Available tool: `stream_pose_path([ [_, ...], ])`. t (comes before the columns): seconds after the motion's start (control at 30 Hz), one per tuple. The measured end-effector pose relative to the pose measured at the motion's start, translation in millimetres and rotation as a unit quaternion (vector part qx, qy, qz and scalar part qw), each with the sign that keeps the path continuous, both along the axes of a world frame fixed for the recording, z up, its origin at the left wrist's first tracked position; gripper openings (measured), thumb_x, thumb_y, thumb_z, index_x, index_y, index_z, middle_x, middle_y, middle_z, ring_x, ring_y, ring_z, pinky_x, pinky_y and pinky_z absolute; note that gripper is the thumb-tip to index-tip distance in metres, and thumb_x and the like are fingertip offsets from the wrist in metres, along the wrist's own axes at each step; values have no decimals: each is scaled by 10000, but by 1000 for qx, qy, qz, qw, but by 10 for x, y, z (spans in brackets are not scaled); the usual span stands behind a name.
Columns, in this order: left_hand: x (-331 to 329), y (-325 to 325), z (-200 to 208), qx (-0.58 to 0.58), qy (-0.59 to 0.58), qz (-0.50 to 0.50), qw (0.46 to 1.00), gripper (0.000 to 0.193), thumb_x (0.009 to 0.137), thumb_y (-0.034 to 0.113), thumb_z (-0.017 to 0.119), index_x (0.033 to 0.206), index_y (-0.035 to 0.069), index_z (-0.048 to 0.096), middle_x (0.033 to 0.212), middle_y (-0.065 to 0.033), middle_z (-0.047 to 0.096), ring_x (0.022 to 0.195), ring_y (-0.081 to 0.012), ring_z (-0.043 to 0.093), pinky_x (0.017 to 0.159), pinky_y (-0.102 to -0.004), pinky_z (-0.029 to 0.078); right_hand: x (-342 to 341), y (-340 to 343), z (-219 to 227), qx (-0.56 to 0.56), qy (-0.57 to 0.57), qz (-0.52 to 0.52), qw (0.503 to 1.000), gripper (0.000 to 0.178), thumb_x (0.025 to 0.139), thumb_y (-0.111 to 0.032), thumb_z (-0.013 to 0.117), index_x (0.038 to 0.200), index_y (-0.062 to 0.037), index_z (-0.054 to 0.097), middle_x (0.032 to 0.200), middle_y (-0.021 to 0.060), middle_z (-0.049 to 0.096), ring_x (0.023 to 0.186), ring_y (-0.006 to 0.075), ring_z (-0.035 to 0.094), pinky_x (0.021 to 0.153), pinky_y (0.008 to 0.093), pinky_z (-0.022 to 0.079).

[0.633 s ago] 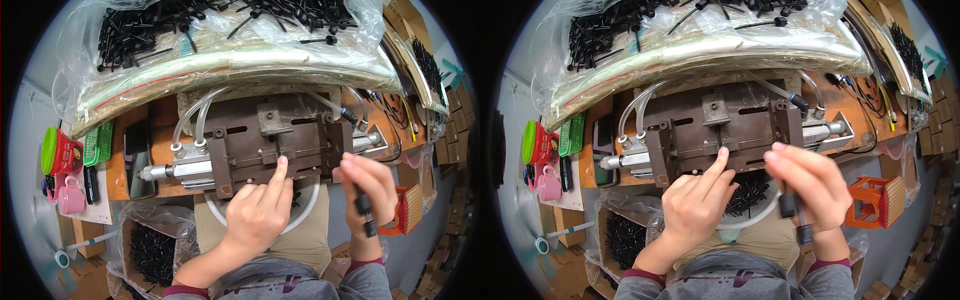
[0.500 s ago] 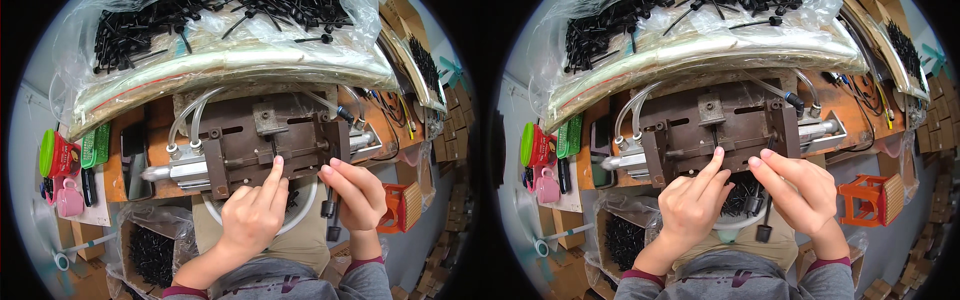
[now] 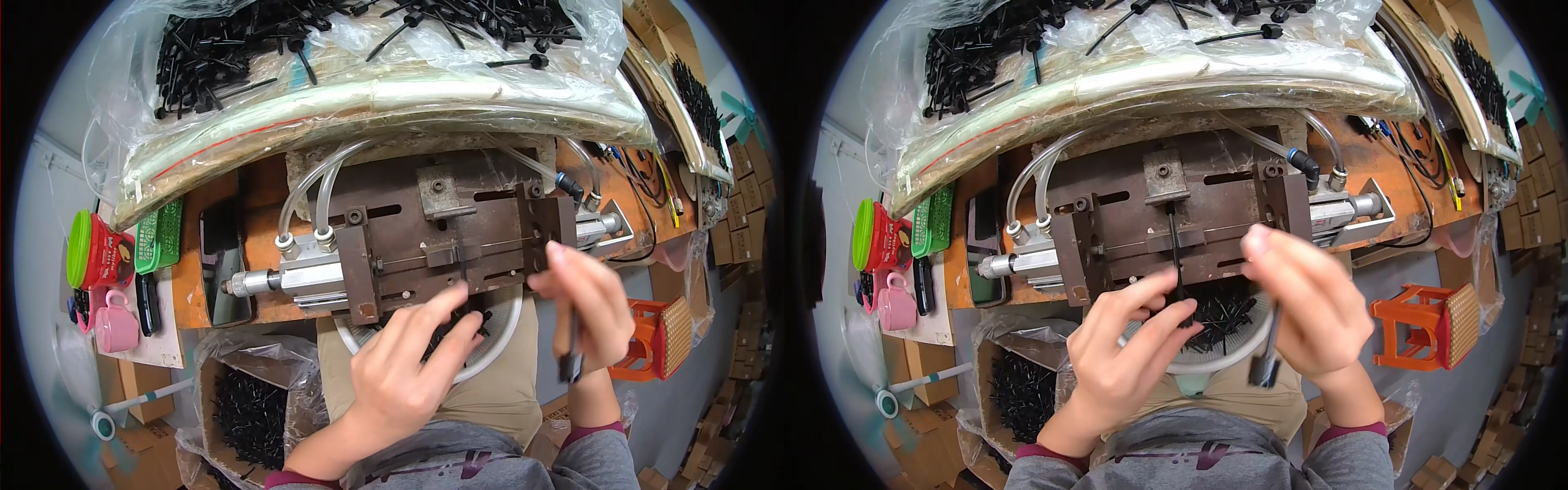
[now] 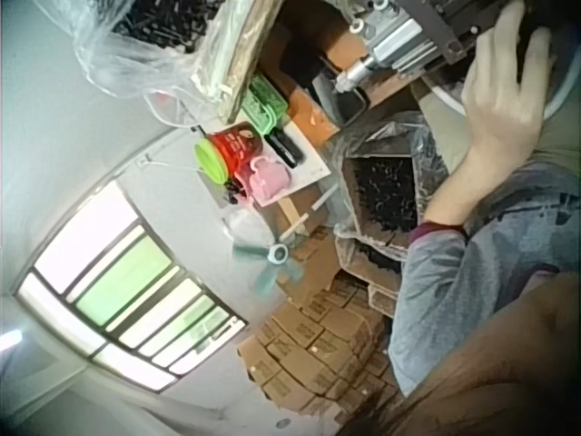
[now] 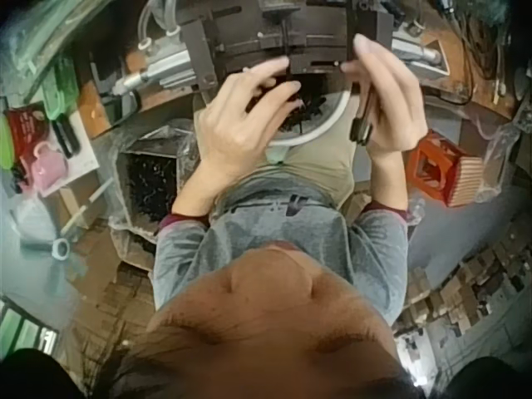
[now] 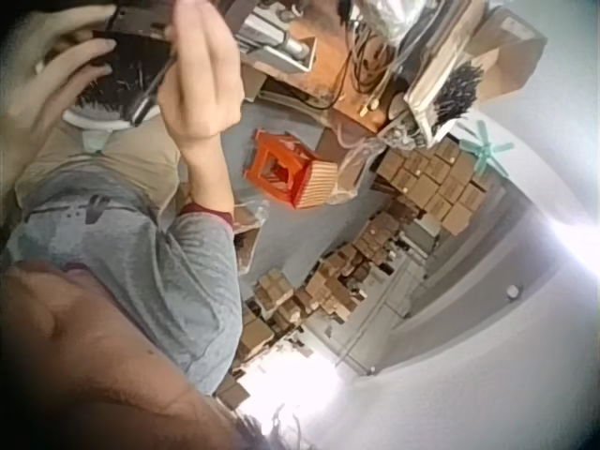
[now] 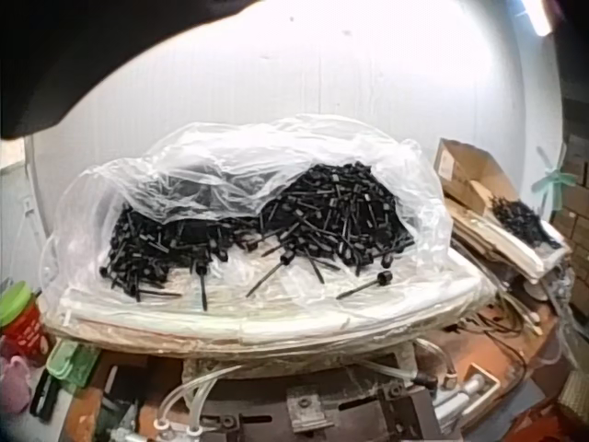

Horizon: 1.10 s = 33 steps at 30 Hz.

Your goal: Assembling black plastic components using a pneumatic workbench press.

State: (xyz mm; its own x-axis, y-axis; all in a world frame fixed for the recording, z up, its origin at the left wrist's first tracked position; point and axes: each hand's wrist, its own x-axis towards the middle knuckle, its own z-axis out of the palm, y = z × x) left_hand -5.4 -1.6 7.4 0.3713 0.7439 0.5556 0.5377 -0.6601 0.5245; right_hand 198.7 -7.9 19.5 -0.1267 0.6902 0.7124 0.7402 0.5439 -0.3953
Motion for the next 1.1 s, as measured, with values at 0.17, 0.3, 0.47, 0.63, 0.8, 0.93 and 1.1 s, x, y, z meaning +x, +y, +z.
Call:
stream_pose_path([
  [0.17,106,49,-139,41,97,32,994,263,680,101,816,920,36,730,1187,-127,706,679,-159,656,596,-263,496,15,-53,129,-140,180,27,973,387,856,75,654,1242,76,629,1081,172,642,768,164,684,650,234,553],
  [0.3,123,75,-117,41,131,39,990,262,689,109,817,924,35,728,1183,-118,709,649,-149,652,593,-260,488,15,-130,214,-186,324,80,924,825,821,-540,676,1277,137,552,1167,194,567,892,222,665,745,305,561],
  [0.47,93,80,-42,22,153,24,988,277,698,131,826,943,44,729,1177,-113,711,641,-152,650,578,-254,478,62,-258,228,-195,374,62,904,650,801,-343,826,1205,104,584,1210,232,565,915,261,693,793,346,586],
  [0.63,-81,329,459,-25,39,8,999,242,746,108,835,961,54,737,1158,-110,719,658,-120,653,533,-234,469,23,-243,180,-128,210,110,963,427,672,79,841,1054,38,655,1284,279,583,902,258,704,758,309,594],
  [0.8,-128,1264,891,198,4,75,977,167,803,127,795,946,52,753,958,-86,745,707,-121,660,605,-245,501,-145,-168,22,-139,-13,81,987,252,716,29,800,931,29,667,1311,259,589,1036,332,669,775,325,578],
  [0.93,25,1958,909,181,94,148,968,182,836,189,719,986,87,714,910,-90,734,764,-260,700,701,-384,546,-299,-80,-107,-129,-124,75,981,182,739,-23,714,892,16,624,1285,233,629,816,223,690,689,286,544],
  [1.1,86,2366,878,110,239,200,944,274,826,149,697,1100,129,699,980,-84,748,907,-306,711,799,-415,554,-371,43,-157,-84,-177,57,979,123,733,-49,669,844,-31,619,1250,202,669,541,135,574,549,253,466],
])
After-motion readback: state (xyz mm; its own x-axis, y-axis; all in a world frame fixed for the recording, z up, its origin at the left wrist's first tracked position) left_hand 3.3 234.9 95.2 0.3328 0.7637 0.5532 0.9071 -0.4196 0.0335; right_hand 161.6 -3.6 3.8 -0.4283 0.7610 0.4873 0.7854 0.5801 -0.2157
